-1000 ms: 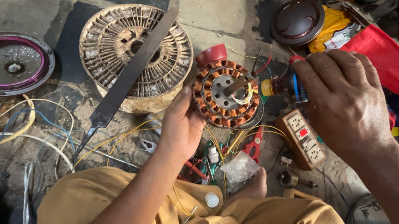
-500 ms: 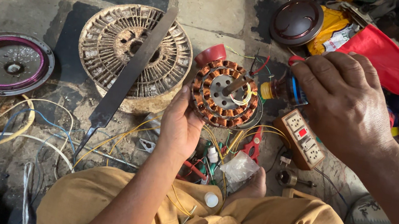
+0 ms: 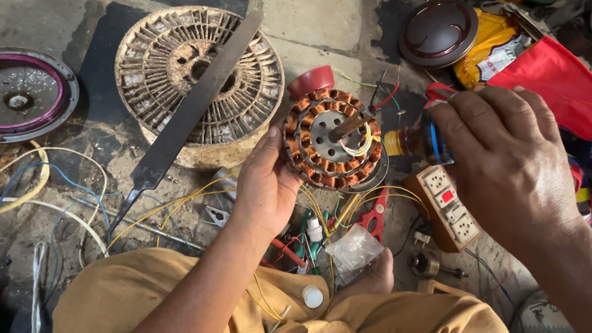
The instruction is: The person sits on the floor and applies a liquid from a bottle onto the copper windings of a motor rotor. They rotate the rotor to coat different sections and use a screwdriver to adjust the windings.
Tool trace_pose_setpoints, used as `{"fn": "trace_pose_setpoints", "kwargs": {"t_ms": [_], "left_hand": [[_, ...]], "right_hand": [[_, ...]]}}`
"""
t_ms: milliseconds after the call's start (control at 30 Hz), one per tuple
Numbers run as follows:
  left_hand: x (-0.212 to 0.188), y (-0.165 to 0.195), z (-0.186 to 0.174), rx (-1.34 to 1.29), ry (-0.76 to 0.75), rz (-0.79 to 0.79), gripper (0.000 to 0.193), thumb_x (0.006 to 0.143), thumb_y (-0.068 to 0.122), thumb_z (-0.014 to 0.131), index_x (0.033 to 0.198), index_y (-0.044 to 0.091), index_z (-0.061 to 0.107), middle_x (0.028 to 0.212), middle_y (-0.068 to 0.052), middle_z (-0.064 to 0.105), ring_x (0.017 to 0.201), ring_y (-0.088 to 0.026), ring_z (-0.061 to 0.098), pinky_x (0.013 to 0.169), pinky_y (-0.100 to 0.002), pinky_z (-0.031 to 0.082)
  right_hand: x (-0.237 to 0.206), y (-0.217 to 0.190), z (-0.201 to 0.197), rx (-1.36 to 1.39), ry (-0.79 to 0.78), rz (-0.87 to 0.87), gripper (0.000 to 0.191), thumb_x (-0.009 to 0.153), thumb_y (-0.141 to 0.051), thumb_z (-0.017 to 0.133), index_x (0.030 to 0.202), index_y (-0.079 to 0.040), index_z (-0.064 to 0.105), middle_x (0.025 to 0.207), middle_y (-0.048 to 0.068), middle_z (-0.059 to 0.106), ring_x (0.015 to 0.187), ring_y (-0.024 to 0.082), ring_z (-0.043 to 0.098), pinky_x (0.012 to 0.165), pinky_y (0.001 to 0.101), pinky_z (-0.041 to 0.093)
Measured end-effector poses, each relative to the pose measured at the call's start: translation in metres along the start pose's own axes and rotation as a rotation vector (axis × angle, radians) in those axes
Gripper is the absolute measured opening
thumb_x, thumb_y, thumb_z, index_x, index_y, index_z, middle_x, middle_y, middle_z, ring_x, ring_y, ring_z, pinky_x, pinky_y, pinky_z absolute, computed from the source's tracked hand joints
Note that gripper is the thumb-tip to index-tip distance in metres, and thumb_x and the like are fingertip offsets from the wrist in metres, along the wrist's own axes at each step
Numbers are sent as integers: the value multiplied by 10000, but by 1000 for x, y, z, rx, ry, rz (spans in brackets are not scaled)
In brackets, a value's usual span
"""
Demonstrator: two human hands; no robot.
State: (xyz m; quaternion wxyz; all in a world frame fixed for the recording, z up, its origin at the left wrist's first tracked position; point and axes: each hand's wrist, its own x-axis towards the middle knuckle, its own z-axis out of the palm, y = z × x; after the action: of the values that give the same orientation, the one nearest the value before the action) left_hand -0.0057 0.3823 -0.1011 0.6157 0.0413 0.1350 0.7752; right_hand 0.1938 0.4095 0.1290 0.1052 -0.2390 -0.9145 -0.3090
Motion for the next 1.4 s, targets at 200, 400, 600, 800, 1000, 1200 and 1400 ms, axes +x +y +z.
{"fn": "trace_pose_setpoints", "kwargs": {"t_ms": [200, 400, 600, 800, 1000, 1200, 1400], "left_hand": [[1, 0, 0, -5, 21, -14, 377, 1071, 257, 505, 1352, 16, 575, 1286, -86, 674, 1156, -193, 663, 996, -404, 565], [1, 1, 0, -7, -9, -10, 367, 1083, 245, 486, 1351, 10, 573, 1291, -101, 673, 1159, -204, 669, 1010, -410, 569], [1, 1, 0, -12, -16, -10, 368, 1091, 245, 486, 1359, 5, 566, 1293, -102, 671, 1162, -204, 667, 1011, -409, 570], [0, 1, -2, 20, 12, -15, 370, 1079, 268, 505, 1350, 27, 577, 1280, -75, 675, 1134, -183, 670, 965, -391, 577], [-1, 2, -1, 18, -22, -6, 381, 1086, 264, 507, 1373, 20, 569, 1299, -85, 669, 1145, -191, 665, 964, -392, 572], [-3, 4, 4, 12, -25, -5, 394, 1084, 249, 498, 1385, 3, 562, 1326, -104, 663, 1177, -201, 662, 1002, -400, 571], [-3, 4, 4, 11, -25, 4, 396, 1082, 237, 494, 1395, 6, 566, 1313, -103, 671, 1161, -196, 667, 997, -395, 572]], "right_hand": [[3, 2, 3, 12, -3, 6, 520, 734, -117, 807, 1240, -54, 702, 1242, 85, 684, 1205, 282, 598, 1059, 469, 484], [7, 4, 9, -20, 8, -6, 604, 654, -93, 796, 1249, -55, 700, 1247, 74, 685, 1194, 275, 595, 1056, 453, 491], [9, 4, 13, -32, 21, -13, 544, 695, -70, 782, 1233, -49, 708, 1247, 77, 685, 1195, 274, 595, 1049, 448, 495], [12, 4, 14, -54, 41, -27, 500, 710, -50, 754, 1209, -60, 717, 1231, 68, 687, 1199, 265, 592, 1059, 439, 494], [18, 1, 15, -53, 31, -32, 493, 721, -62, 742, 1213, -70, 712, 1238, 66, 683, 1202, 273, 584, 1067, 447, 484], [19, -1, 11, -63, 15, -41, 518, 712, -69, 737, 1230, -66, 717, 1253, 74, 684, 1204, 270, 587, 1072, 445, 484], [21, -3, 8, -48, 28, -49, 516, 721, -56, 741, 1236, -58, 721, 1259, 81, 685, 1207, 275, 588, 1060, 445, 491]]}}
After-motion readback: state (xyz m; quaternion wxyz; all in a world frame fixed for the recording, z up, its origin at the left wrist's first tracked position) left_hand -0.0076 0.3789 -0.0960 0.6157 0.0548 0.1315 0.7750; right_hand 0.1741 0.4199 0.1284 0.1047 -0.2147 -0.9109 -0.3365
